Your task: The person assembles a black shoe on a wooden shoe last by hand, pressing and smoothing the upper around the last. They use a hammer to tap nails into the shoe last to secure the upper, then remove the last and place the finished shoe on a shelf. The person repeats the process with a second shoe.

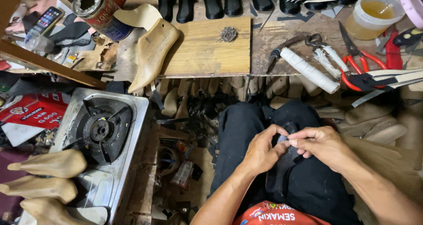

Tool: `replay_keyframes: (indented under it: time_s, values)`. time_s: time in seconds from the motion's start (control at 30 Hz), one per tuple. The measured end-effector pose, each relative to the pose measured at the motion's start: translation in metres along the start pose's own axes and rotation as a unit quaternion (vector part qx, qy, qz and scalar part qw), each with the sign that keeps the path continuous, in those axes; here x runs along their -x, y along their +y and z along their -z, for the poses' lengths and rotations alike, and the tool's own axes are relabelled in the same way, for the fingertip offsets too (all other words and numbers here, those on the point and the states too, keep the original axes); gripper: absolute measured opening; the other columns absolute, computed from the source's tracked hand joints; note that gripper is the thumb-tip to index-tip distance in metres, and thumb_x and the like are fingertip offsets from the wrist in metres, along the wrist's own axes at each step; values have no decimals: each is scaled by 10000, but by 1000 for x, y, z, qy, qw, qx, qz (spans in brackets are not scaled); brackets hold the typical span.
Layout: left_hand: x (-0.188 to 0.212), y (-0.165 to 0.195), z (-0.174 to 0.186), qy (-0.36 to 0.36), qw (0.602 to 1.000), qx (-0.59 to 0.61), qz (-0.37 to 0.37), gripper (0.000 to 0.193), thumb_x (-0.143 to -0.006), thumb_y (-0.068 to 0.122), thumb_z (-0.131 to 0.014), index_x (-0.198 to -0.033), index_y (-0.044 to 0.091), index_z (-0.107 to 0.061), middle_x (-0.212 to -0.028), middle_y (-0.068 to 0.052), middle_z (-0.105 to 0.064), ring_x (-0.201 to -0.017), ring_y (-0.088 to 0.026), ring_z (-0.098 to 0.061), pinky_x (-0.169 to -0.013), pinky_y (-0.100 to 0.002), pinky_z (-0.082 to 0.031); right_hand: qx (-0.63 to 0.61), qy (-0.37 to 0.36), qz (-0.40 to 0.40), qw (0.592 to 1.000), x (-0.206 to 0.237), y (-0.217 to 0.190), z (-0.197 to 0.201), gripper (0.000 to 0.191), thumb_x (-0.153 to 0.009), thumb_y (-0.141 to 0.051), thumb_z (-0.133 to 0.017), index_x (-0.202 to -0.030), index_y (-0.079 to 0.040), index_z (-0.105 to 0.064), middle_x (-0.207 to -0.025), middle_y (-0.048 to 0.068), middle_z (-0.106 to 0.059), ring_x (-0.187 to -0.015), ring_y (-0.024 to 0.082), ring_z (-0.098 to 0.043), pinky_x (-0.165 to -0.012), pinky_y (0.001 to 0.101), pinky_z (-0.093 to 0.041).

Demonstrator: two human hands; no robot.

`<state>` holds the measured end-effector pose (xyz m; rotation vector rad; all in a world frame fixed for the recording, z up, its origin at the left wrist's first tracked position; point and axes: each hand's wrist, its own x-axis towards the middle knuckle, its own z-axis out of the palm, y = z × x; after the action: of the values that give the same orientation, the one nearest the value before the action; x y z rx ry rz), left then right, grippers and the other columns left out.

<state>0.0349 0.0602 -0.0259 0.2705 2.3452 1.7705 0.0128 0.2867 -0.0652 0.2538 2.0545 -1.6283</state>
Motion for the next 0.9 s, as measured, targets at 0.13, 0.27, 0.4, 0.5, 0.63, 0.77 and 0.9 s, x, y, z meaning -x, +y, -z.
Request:
replay_keyframes:
  time_s: [0.13,0.27,0.4,0.5,0.63,0.77,0.9]
  values:
    - [0,-3,1,-7,999,36,-20,176,-912,115,-716,-1079,80,-671,-890,-104,-689,-761,-209,-646,-700,-341,-508,24,-2,-17,1000,0,-11,-3,270,-839,-110,-765,-1071,28,-763,-828,88,-771,-654,135,-666,-581,284,-540]
    - [-1,-5,1,-3,999,32,-35,140,-896,81,-710,-1034,62,-706,-947,-106,-681,-793,-202,-640,-711,-326,-501,30,-9,-21,999,-2,-25,-6,358,-793,-123,-819,-1080,42,-684,-821,93,-743,-644,146,-662,-563,298,-536]
    - [-2,-9,0,-1,997,70,-22,102,-929,99,-722,-1012,47,-695,-930,-95,-684,-808,-177,-651,-720,-317,-502,55,-55,38,996,2,-55,-5,338,-803,-206,-783,-1096,-58,-701,-791,87,-752,-650,133,-672,-566,291,-552]
    - [-3,-16,-4,-1,996,93,14,80,-931,98,-707,-989,42,-711,-941,-78,-714,-760,-173,-649,-689,-319,-501,261,147,200,933,4,-92,-1,300,-858,-261,-780,-1082,-71,-723,-847,35,-745,-742,146,-718,-695,311,-566]
    - [-6,-23,-10,13,992,106,-64,79,-957,91,-709,-994,22,-703,-963,-79,-741,-884,-130,-689,-804,-290,-537,474,287,456,697,-14,-135,3,236,-915,-216,-775,-1094,-70,-725,-1037,104,-698,-936,325,-637,-852,443,-505]
    - [-9,-24,-12,4,996,90,24,104,-940,130,-735,-969,31,-727,-841,-48,-727,-725,-89,-607,-666,-274,-493,540,334,440,635,-38,-149,5,403,-750,-245,-781,-1120,-92,-733,-1025,141,-690,-945,355,-639,-788,476,-490]
    - [-11,-21,-10,-9,994,83,67,112,-937,160,-731,-980,57,-731,-774,-13,-719,-674,-57,-602,-621,-260,-495,536,262,381,706,-50,-157,18,428,-920,-186,-740,-1337,-106,-688,-1004,142,-675,-954,364,-640,-823,479,-514]
